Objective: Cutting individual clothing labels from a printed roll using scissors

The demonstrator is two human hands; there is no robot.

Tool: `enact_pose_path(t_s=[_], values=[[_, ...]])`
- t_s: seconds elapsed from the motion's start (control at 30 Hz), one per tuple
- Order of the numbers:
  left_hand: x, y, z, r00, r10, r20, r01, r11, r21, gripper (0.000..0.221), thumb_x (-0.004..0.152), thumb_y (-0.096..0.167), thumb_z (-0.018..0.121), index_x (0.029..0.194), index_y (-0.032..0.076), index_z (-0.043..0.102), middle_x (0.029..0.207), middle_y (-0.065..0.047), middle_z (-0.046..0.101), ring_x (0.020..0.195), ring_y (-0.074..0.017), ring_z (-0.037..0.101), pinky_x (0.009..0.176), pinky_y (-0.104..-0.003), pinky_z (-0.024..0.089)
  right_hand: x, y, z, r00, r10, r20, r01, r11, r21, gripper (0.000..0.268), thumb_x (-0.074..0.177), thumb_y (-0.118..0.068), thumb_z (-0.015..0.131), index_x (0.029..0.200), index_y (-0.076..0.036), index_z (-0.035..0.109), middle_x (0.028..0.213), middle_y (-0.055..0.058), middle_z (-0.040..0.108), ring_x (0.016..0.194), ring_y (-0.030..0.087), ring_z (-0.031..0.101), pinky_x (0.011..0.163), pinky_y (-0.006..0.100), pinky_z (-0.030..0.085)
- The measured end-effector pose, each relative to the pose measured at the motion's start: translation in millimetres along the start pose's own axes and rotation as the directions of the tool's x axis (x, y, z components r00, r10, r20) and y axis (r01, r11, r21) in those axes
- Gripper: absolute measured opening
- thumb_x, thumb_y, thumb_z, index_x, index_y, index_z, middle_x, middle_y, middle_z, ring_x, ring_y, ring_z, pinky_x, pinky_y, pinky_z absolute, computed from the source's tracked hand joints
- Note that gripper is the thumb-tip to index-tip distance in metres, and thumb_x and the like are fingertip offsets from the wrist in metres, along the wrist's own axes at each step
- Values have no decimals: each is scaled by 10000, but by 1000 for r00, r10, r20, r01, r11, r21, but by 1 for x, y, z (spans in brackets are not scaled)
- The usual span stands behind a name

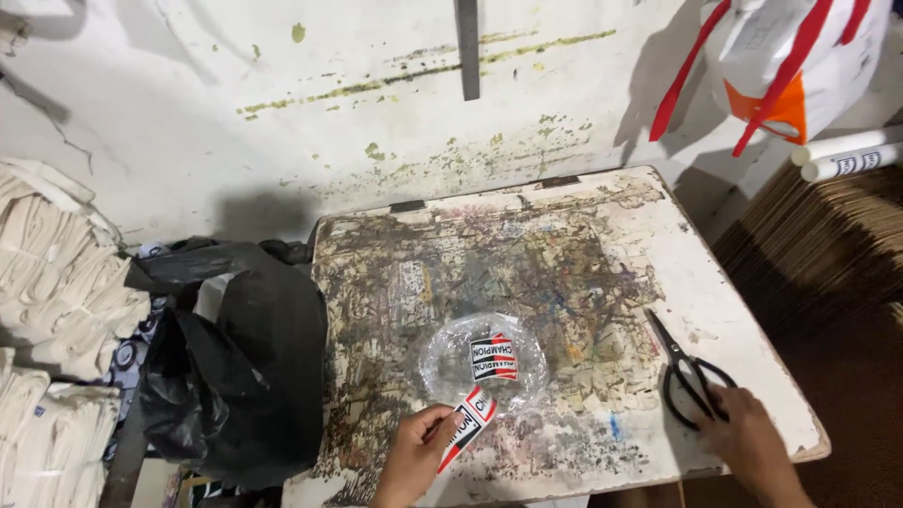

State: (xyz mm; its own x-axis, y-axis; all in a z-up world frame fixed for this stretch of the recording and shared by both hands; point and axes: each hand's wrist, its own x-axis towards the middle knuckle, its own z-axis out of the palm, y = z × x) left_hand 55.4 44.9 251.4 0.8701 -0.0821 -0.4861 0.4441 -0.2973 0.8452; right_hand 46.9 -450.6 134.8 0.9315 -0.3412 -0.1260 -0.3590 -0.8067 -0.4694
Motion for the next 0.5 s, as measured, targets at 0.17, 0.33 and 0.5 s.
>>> enact_pose_path(t_s=[0.17,0.33,0.5], values=[[8,21,-1,978,193,75,-203,965,167,279,1012,327,595,1078,146,797,748,9,648,566,-81,430,519,-258,321,2,6,8,993,116,34,-107,973,-206,616,872,-403,708,1416,-148,577,1284,86,728,1092,306,744,887,462,587],[7,41,3,973,211,89,-220,971,95,253,1015,277,629,949,114,810,739,-13,718,530,-85,482,503,-250,342,36,29,2,895,324,305,-280,943,-180,462,783,-355,794,1165,-134,660,975,91,789,815,258,708,665,378,538],[7,61,-6,993,67,97,-64,997,-34,248,998,259,666,1070,78,818,855,-105,857,667,-145,789,489,-216,482,33,103,52,887,231,400,-374,868,326,478,718,-76,1020,1102,-13,743,945,278,934,828,335,852,648,460,675]])
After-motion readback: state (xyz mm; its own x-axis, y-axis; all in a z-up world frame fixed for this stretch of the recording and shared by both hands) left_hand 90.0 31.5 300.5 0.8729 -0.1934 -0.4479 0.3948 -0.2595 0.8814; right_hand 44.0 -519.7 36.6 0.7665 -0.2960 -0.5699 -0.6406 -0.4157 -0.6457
